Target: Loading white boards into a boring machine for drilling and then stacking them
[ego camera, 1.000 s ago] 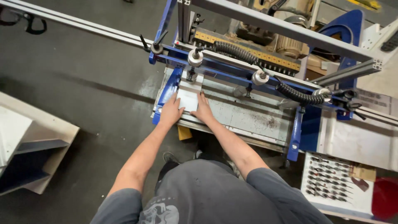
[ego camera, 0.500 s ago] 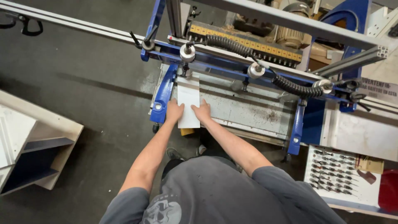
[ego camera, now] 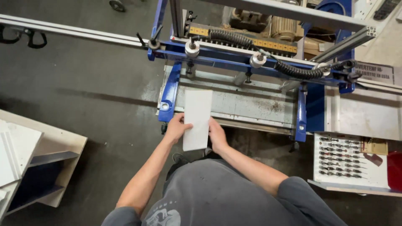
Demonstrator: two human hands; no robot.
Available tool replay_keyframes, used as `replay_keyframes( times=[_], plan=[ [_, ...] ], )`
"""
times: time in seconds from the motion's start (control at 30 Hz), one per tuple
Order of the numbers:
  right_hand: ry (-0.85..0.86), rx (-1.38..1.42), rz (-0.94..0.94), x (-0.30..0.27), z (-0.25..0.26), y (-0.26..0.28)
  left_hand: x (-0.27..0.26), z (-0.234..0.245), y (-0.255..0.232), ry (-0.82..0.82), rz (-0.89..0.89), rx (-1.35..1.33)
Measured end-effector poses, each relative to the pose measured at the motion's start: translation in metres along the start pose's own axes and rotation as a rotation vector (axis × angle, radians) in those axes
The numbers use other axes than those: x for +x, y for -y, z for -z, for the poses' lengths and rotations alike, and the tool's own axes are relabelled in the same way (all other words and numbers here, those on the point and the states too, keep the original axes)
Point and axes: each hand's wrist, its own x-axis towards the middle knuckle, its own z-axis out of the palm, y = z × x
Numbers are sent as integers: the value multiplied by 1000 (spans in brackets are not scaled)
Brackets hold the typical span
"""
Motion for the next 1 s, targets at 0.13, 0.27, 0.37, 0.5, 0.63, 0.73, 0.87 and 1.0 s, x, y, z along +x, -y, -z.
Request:
replay_keyframes(
  times=[0.13,0.27,0.37,0.5,0.63,0.73,0.87,1.0],
  plan=[
    [136,307,-162,17,36,-9,-11,12,10,-12,-498,217],
    [344,252,-169,64,70,-44,28,-2,63,-145,-1038,414],
    [244,296,-8,80,53,-85,3,0,47,-311,-932,275],
    [150,287,88,110,34,-114,-8,-18,67,-188,-59,-189],
    [85,320,56,139,9,-121,1,-31,93,80,230,-810],
    [82,298,75,139,-5,-109,35,-42,127,23,252,-879],
    [-33,-226,13,159,-14,-98,67,-46,141,-80,303,-919],
    [-4,-456,152,152,-25,-66,95,-54,169,-222,367,-1013]
  ],
)
